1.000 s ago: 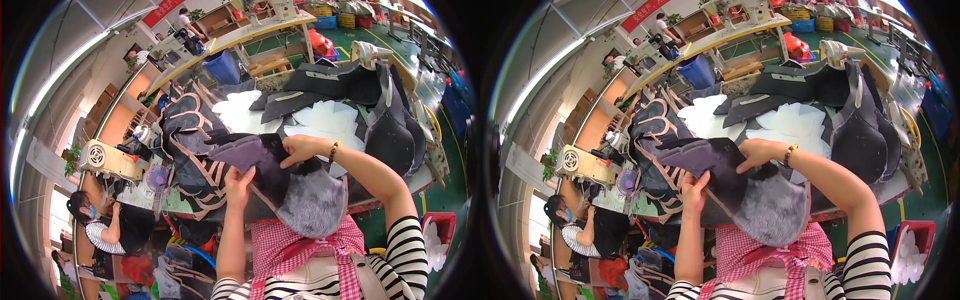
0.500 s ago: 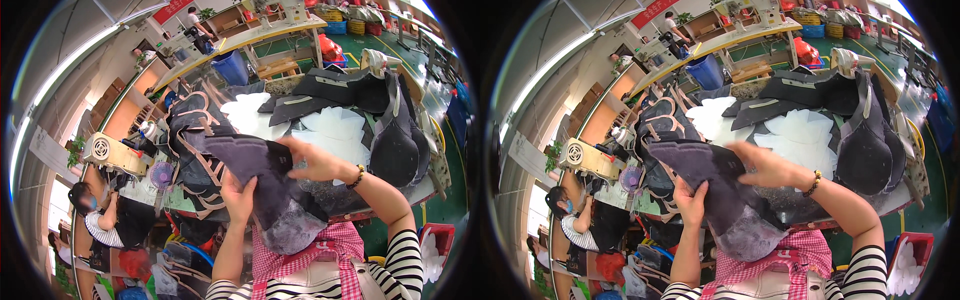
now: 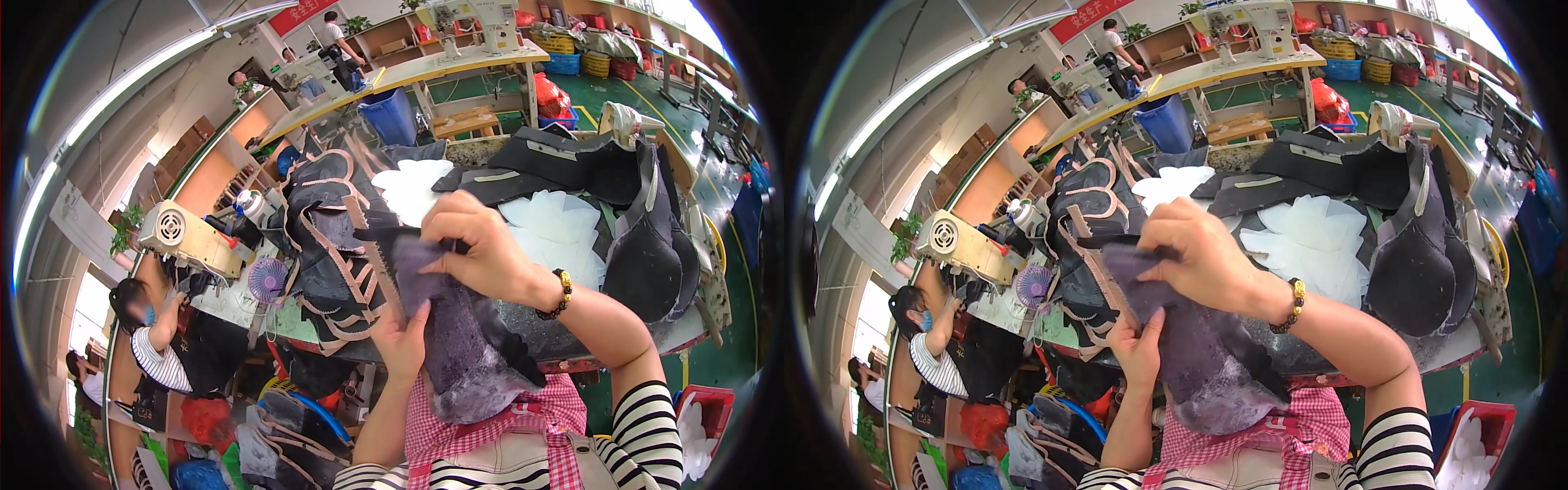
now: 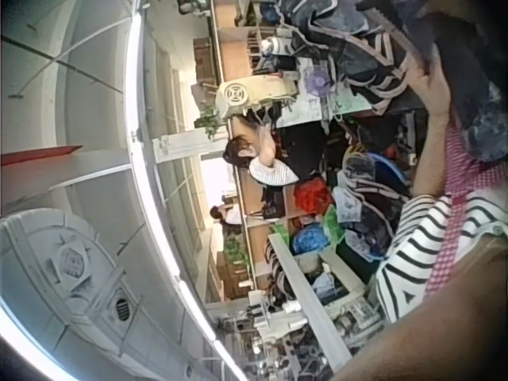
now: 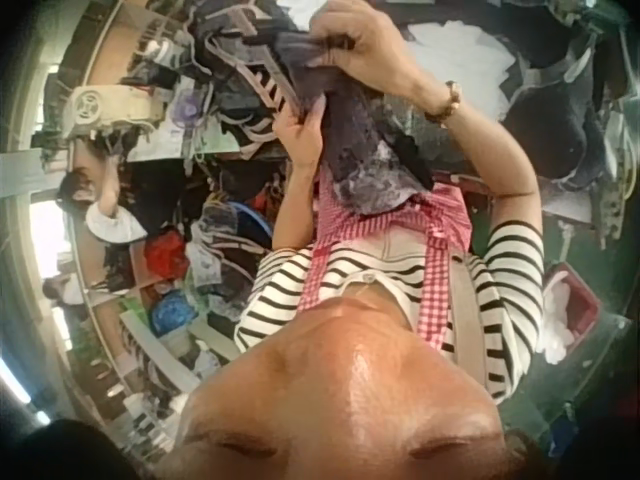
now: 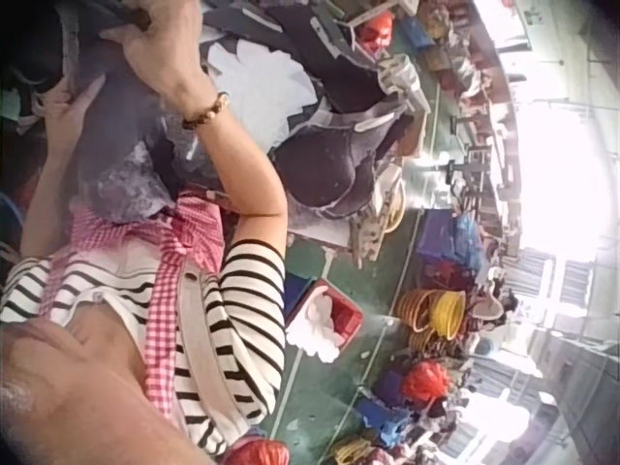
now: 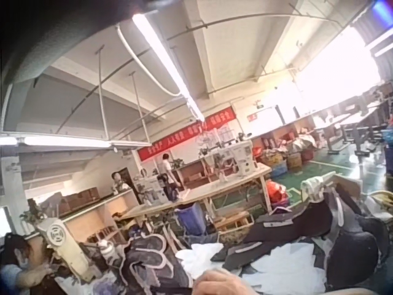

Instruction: The person assembles footwear components by hand in a factory setting. They pick up black fabric pieces and white foam inserts from a table, insert the foam into the fabric, and fold the edges over to secure the lining. The person handles the items one at a time, repeatedly performing the insertion and folding steps.

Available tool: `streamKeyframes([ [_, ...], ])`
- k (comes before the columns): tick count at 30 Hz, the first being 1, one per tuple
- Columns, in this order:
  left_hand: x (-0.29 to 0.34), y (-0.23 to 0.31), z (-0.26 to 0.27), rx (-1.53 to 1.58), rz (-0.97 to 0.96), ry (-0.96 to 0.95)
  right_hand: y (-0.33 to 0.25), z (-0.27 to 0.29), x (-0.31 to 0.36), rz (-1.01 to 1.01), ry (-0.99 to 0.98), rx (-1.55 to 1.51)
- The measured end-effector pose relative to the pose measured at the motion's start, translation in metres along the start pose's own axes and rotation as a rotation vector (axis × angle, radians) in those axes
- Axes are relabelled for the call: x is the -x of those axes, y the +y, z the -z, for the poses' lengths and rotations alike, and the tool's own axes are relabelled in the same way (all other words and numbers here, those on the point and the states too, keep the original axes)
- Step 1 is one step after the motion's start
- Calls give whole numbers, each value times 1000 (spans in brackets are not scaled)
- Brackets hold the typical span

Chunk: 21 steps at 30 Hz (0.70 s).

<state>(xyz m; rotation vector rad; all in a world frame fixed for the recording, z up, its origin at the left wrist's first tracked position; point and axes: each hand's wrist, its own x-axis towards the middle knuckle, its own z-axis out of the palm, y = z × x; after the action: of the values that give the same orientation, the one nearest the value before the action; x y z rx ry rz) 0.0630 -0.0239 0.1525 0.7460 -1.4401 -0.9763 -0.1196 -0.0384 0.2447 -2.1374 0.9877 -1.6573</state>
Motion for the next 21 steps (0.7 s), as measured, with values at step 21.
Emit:
streamKeyframes([
  [21, 7, 50, 1, -385, -236, -107, -40, -8, -16, 103, -235, 52],
])
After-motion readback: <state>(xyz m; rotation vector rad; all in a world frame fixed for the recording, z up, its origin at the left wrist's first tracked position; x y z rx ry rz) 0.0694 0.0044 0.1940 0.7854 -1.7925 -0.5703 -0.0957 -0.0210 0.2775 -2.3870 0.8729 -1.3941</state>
